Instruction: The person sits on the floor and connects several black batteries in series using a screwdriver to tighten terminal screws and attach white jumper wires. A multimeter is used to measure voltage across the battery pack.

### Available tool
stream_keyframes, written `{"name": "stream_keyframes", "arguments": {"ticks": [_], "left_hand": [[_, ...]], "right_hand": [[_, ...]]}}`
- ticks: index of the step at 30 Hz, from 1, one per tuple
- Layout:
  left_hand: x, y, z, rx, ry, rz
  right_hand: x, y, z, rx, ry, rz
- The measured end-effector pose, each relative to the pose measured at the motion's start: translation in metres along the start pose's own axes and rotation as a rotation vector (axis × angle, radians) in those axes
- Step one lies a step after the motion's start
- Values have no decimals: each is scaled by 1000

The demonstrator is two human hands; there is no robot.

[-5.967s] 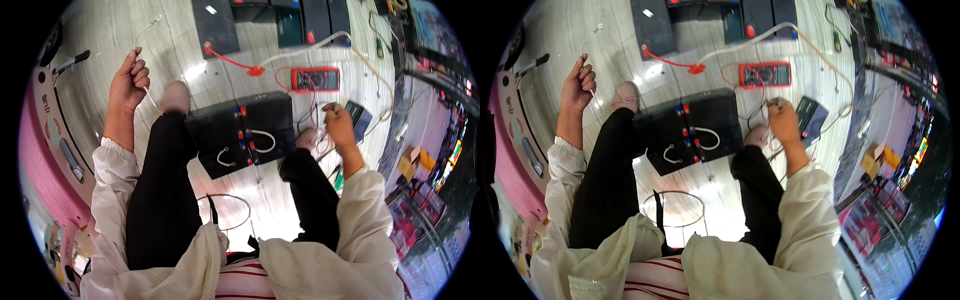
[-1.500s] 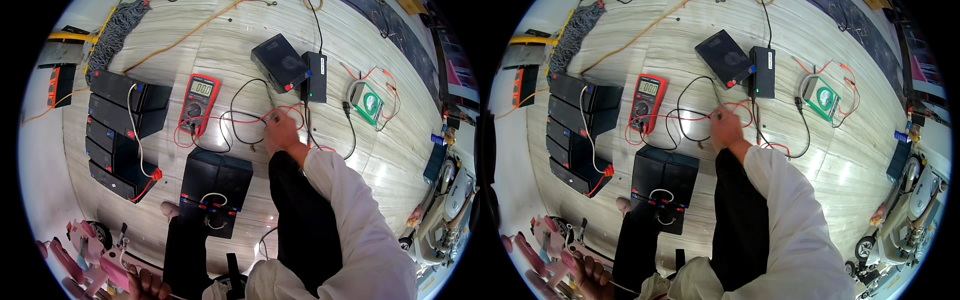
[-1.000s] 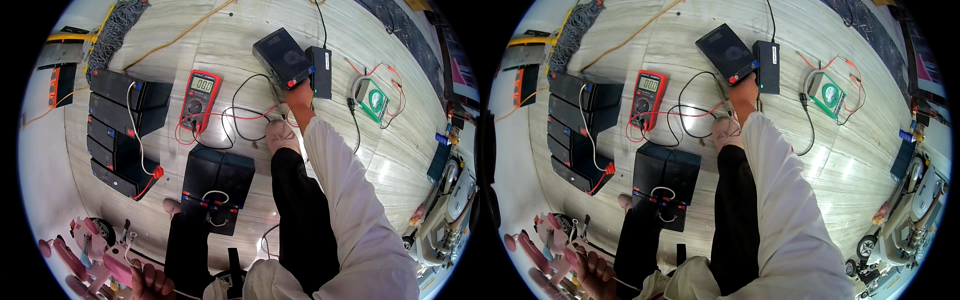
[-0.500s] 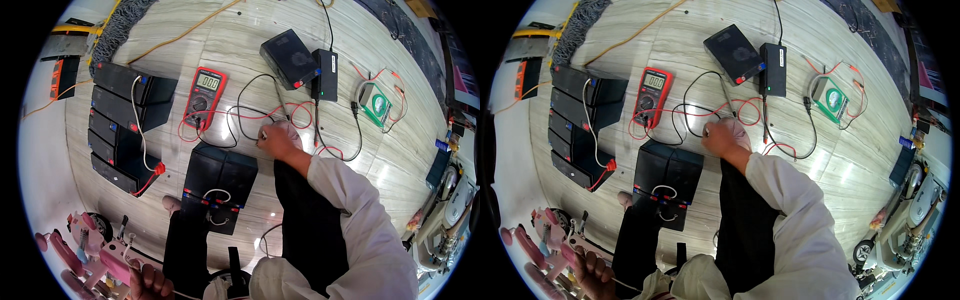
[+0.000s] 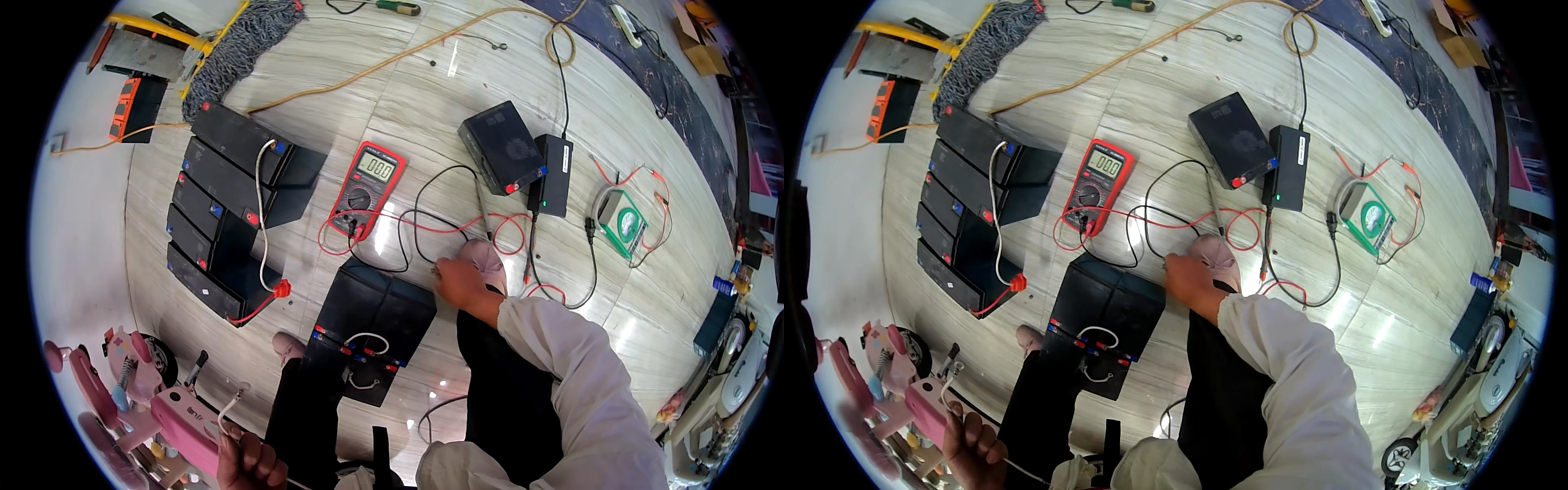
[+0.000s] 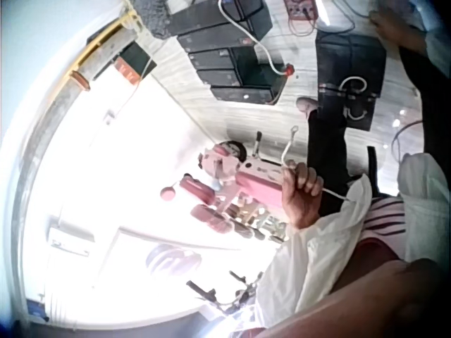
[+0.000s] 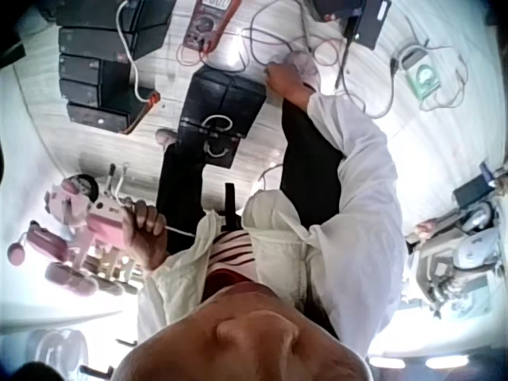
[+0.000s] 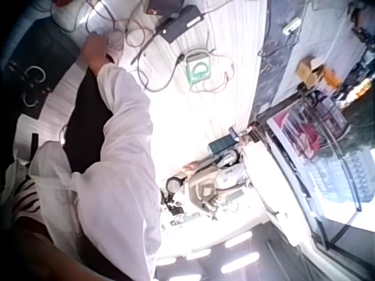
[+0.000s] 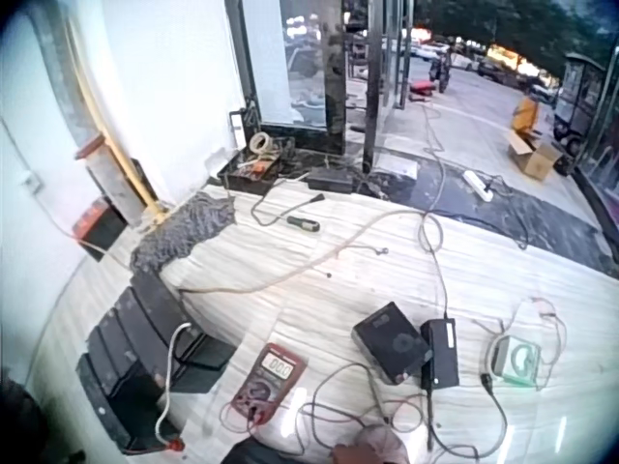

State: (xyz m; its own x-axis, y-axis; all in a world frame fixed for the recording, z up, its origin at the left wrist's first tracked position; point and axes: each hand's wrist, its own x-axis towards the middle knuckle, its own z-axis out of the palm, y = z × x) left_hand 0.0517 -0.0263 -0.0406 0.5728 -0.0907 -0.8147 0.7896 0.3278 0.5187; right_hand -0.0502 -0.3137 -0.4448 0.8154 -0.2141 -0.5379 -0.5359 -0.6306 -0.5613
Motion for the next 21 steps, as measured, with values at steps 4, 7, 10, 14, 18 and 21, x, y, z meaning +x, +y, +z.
{"name": "stream_keyframes", "arguments": {"ticks": [4, 7, 10, 14, 18, 21], "left_hand": [[3, 0, -24, 74, 10, 88], [3, 0, -40, 60, 11, 100], [11, 13, -30, -43, 85, 167], [19, 41, -28, -133, 119, 289], [15, 46, -41, -216, 179, 333], [12, 46, -45, -248, 154, 298]], "right_hand": [[2, -3, 0, 73, 17, -43], [4, -2, 3, 99, 1, -121], [9, 15, 9, -5, -46, -180], [2, -9, -6, 166, 11, -160], [2, -13, -11, 164, -48, -145], [2, -14, -7, 165, -29, -176]]}}
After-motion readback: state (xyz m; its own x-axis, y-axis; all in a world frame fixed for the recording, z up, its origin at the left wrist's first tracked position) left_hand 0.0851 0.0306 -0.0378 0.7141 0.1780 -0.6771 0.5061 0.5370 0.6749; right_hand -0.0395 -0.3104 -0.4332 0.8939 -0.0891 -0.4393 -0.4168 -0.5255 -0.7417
